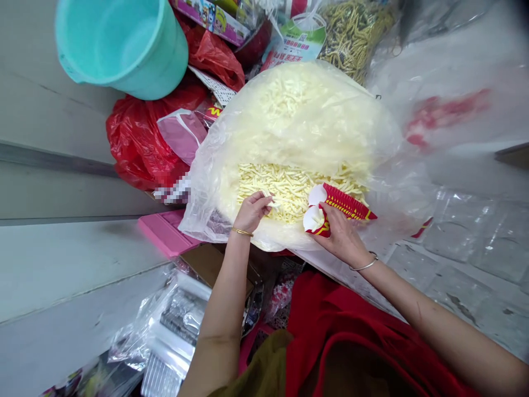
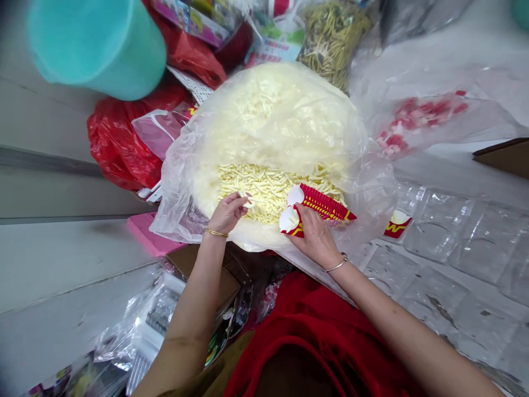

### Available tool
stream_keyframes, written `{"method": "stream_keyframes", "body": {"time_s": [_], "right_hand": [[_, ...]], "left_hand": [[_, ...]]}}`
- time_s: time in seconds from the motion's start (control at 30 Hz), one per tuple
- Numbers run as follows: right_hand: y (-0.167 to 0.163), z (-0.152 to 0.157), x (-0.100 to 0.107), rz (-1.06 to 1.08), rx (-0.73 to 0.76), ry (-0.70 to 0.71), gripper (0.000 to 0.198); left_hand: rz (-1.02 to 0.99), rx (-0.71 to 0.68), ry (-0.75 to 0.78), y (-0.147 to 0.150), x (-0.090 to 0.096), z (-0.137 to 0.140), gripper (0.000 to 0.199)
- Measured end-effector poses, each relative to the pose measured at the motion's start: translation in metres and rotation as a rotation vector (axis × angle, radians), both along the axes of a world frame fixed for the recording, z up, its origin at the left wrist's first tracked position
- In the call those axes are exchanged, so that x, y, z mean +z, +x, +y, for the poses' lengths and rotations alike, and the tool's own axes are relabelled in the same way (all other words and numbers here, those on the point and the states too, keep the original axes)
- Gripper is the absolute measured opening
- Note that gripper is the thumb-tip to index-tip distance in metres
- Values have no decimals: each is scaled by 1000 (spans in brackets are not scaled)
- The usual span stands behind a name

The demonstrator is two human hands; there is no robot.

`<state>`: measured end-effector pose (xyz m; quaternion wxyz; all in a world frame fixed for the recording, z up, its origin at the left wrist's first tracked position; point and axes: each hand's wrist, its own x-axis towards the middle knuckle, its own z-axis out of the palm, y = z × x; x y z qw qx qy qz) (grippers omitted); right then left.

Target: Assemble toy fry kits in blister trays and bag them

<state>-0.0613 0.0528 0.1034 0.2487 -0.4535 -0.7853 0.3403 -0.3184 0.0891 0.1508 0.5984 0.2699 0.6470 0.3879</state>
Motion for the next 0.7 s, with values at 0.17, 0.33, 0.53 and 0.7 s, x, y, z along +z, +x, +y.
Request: {"method": "stream_keyframes", "body": {"time_s": [0.17, 0.33, 0.53, 0.7], "right_hand": [[-18, 4, 11, 32, 16, 12, 74], [-20, 0, 12, 28, -2, 13, 72], [-4, -9, 4, 6, 18, 6, 74], [3, -16, 3, 43, 41, -16, 69]], "left_hand": [[-17, -299, 13, 35, 20, -8, 24], [492, -572, 317, 67, 20, -18, 18], [725, -601, 340, 92, 11, -36, 11], [628, -694, 249, 103, 8, -43, 17]]}}
